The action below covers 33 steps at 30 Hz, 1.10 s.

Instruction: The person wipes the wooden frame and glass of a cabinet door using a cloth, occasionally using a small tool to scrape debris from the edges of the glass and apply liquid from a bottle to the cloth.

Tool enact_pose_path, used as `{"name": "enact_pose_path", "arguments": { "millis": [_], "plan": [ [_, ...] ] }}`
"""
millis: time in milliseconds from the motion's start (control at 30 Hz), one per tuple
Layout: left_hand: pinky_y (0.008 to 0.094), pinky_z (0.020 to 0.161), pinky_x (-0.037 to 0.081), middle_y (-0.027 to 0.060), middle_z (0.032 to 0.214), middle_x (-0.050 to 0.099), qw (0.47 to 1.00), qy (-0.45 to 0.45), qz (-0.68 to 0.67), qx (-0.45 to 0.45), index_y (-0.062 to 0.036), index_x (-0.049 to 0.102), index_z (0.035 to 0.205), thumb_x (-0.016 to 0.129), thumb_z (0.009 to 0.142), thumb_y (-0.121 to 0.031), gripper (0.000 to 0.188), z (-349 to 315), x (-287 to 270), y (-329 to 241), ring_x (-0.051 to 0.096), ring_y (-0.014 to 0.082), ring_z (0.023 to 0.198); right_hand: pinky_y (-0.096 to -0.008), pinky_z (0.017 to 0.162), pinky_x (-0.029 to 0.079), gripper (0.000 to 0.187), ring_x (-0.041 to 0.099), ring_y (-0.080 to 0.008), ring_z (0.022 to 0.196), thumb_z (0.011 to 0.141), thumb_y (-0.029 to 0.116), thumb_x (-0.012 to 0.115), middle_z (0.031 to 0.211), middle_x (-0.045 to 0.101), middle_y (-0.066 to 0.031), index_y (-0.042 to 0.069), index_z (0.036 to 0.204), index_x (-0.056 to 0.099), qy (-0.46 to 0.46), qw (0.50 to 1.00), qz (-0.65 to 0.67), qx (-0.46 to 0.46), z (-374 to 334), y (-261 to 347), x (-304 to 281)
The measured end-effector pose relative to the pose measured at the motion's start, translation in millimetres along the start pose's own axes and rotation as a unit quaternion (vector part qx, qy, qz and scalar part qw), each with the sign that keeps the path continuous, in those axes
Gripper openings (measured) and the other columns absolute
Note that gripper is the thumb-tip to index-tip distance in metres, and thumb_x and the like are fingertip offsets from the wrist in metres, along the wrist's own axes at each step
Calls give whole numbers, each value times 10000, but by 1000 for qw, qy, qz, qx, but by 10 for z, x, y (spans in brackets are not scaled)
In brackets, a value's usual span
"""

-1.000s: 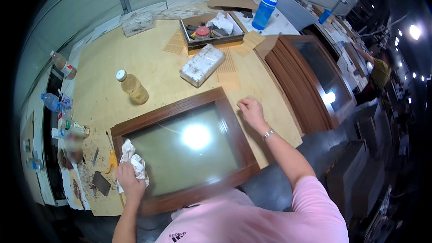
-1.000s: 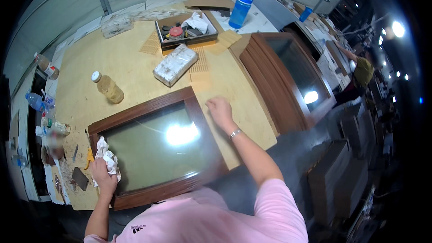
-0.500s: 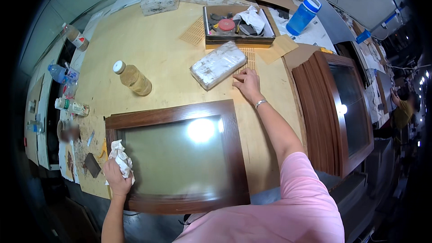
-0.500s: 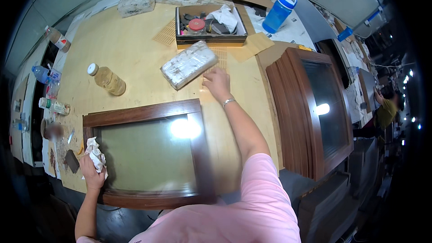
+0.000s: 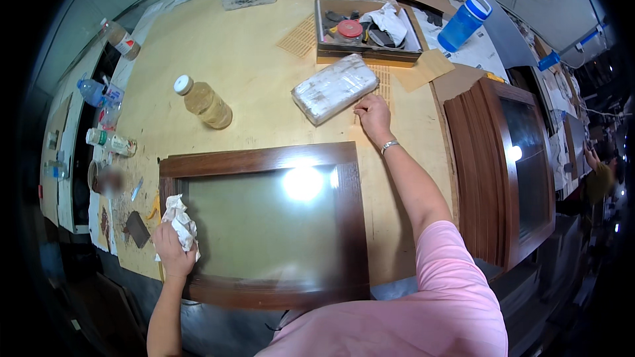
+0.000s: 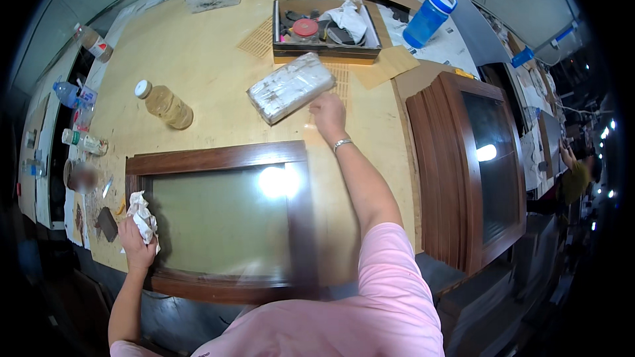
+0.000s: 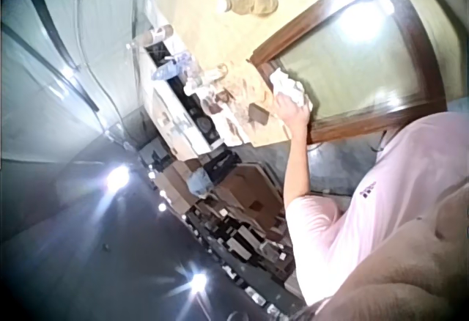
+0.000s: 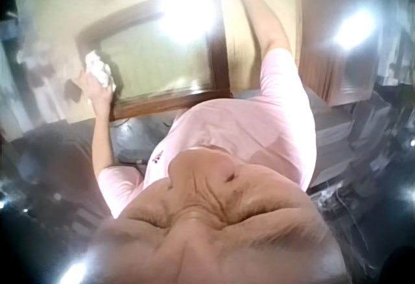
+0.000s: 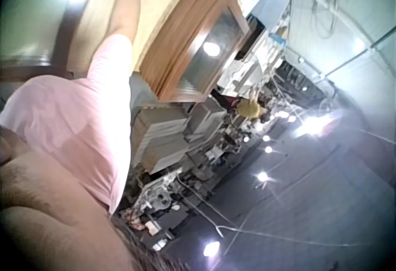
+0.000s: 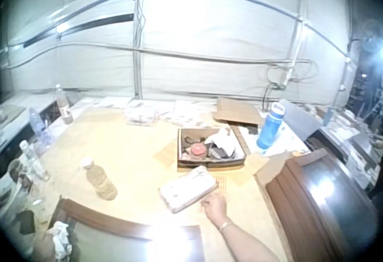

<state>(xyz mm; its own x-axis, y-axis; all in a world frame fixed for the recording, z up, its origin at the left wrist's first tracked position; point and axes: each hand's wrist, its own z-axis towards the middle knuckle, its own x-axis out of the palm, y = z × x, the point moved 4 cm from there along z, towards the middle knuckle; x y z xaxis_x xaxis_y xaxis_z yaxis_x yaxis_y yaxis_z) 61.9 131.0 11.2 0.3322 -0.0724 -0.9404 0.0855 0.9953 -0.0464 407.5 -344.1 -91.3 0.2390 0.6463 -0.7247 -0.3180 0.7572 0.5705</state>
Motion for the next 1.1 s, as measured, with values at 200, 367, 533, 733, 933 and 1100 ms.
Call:
{"name": "enact_pose_path", "arguments": {
  "millis": [200, 367, 533, 733, 933, 1100],
  "plan": [
    [516, 869, 403, 213, 1072, 558, 1000, -15, 0, 1, 24, 548, 1089, 697, 634, -205, 531, 47, -5, -34, 521, 431, 1010, -403, 711, 512, 57, 607, -283, 829, 741, 75, 736, 858, 643, -61, 70, 719, 683, -71, 996, -39, -48, -76, 43, 13],
    [514, 866, 409, 203, 1070, 568, 1000, -7, -5, -13, 8, 560, 1086, 705, 633, -209, 523, 2, 11, -11, 525, 427, 1002, -397, 712, 510, 73, 604, -284, 826, 748, 72, 740, 845, 621, -66, 52, 735, 671, -59, 995, -16, -83, -146, 35, -14],
    [516, 878, 413, 202, 1062, 574, 1000, -31, 2, 3, 9, 562, 1085, 716, 625, -203, 529, 45, -32, -53, 530, 427, 1007, -371, 784, 507, 67, 604, -282, 892, 766, 80, 742, 852, 622, -82, 56, 829, 736, -11, 997, 70, 19, -158, -39, -68],
    [516, 899, 415, 205, 1068, 572, 999, -35, 13, 2, 16, 556, 1094, 723, 624, -194, 541, 30, -22, -58, 532, 430, 1021, -387, 873, 485, 141, 598, -287, 946, 754, 82, 754, 889, 649, -98, 60, 891, 777, 33, 999, 15, -19, -78, 24, -29],
    [525, 908, 413, 216, 1071, 554, 999, -38, 17, 5, 30, 539, 1106, 724, 626, -189, 559, 30, -3, -60, 522, 439, 1025, -392, 834, 488, 106, 608, -299, 908, 725, 70, 772, 862, 653, -105, 45, 829, 766, 21, 999, 30, 13, -34, -64, 34],
    [528, 920, 409, 220, 1078, 548, 999, -29, 19, -5, 33, 533, 1116, 725, 625, -181, 569, -22, 16, -10, 512, 444, 1039, -405, 849, 495, 57, 618, -315, 909, 710, 70, 767, 880, 679, -114, 52, 760, 745, 6, 997, 40, 59, -5, -42, 97]
  ]
}}
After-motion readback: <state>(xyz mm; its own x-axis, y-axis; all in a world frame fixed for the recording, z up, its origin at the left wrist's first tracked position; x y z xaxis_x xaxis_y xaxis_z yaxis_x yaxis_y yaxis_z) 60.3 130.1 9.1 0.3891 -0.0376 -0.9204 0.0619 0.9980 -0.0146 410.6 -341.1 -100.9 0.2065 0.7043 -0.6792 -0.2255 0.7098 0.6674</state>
